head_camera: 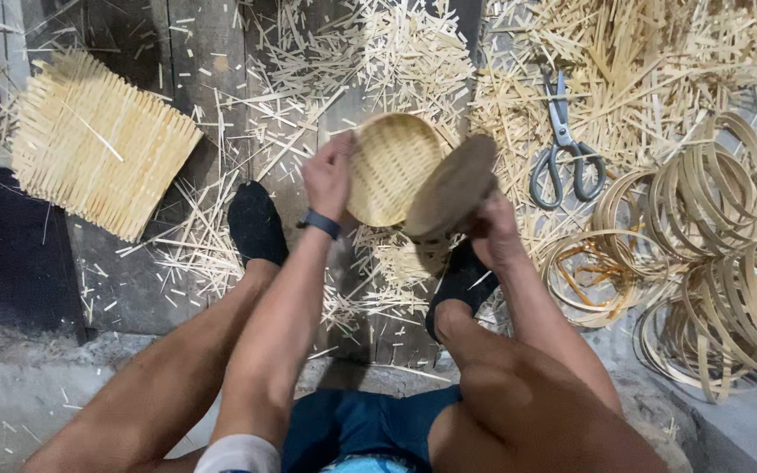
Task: The person sits on the floor and repeatedly weaves a thin bamboo strip around the edge of a small woven bamboo mat. They use a wooden block to hold the mat in place and shears to trim the excess strip. The finished pieces are stacked nearby.
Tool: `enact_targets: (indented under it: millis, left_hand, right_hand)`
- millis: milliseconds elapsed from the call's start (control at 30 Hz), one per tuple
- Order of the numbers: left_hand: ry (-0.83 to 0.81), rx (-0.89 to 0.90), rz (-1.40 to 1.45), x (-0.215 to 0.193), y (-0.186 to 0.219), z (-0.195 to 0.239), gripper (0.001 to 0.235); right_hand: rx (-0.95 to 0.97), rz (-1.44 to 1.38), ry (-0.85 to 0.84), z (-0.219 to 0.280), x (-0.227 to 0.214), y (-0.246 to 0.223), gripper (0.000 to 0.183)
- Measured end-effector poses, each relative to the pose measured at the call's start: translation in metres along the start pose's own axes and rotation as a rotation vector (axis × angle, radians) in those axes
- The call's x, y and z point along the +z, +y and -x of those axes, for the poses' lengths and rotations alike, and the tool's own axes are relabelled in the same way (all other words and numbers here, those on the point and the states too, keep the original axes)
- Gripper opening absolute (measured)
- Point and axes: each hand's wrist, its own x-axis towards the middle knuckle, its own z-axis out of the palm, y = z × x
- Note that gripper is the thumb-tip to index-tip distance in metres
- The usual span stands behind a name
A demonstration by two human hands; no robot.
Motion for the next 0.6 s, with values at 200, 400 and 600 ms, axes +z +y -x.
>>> enact_targets:
  millis: [200, 400, 600]
  left_hand:
    - [0.082, 0.284, -0.353, 0.007, -0.019, -0.006, 0.050]
    - [-0.363, 0.759, -0.746, 0.059, -0.035, 0.081, 0.039]
    - [-0.404, 0.946, -0.783, 0.014, -0.044, 0.061, 0.055]
  right_hand:
    - [-0.224, -0.185, 0.010, 0.018, -0.046, -0.018, 0.080]
    - [-0.255, -0.141, 0.103, 0.030, -0.058, -0.024, 0.076]
    - [-0.175, -0.153, 0.123, 0.038, -0.062, -0.017, 0.077]
